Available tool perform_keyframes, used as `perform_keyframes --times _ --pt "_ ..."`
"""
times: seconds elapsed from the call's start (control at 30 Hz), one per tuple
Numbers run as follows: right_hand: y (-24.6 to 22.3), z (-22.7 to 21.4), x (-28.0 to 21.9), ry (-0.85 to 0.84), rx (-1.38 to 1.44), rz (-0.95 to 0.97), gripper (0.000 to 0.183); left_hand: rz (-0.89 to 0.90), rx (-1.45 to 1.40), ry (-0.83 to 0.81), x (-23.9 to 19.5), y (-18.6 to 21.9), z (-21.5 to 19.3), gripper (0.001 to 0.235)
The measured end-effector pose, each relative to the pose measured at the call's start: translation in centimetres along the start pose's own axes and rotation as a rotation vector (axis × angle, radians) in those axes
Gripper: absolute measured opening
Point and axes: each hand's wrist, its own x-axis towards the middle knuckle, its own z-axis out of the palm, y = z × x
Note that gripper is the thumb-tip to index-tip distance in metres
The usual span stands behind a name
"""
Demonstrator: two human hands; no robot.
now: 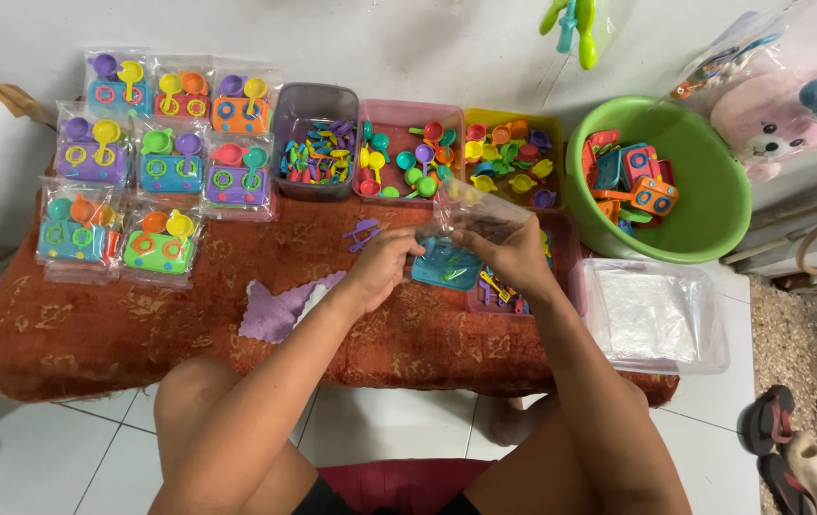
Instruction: The person sits on the floor and packs small, colorful plastic toys into clear plastic bags. They pick up individual toy pieces from various containers and the floor, place them into a bag, and then set the filled bag aside.
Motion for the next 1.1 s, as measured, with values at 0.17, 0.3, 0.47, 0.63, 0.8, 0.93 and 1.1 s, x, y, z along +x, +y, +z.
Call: perform_keyframes --times 0.17,0.3,0.47,0.63,0.8,0.93,1.1 --pt "0.2 -0.1 0.0 -0.002 0.051 -0.075 0.014 0.065 0.067 0.028 -4.6 4.5 3.9 0.03" --pt "-1.4 0.4 0.0 0.054 0.1 -0.064 0.009 0.089 0.13 0.042 -3.4 3.2 3.2 0.03" --pt "0.2 0.0 -0.1 0.134 0.186 -0.045 0.012 0.096 0.202 -0.01 -3.0 2.0 2.1 0.049" --pt "1.2 -0.2 -0.4 0.067 0.146 -0.047 0.01 0.321 0.188 -0.172 -4.2 4.0 3.0 0.05" --pt "-0.9 2.2 -1.4 -0.018 0.133 -0.001 0.008 0.345 0.101 -0.054 -6.3 7.6 3.8 0.033" --pt "0.8 2.8 -1.5 -0.107 0.074 0.003 0.012 0.513 0.091 -0.133 -7.9 9.7 3.6 0.027" --pt "5.4 2.8 -1.4 -0.168 -0.048 0.067 0.018 0.58 0.104 -0.086 -9.2 10.5 2.8 0.024"
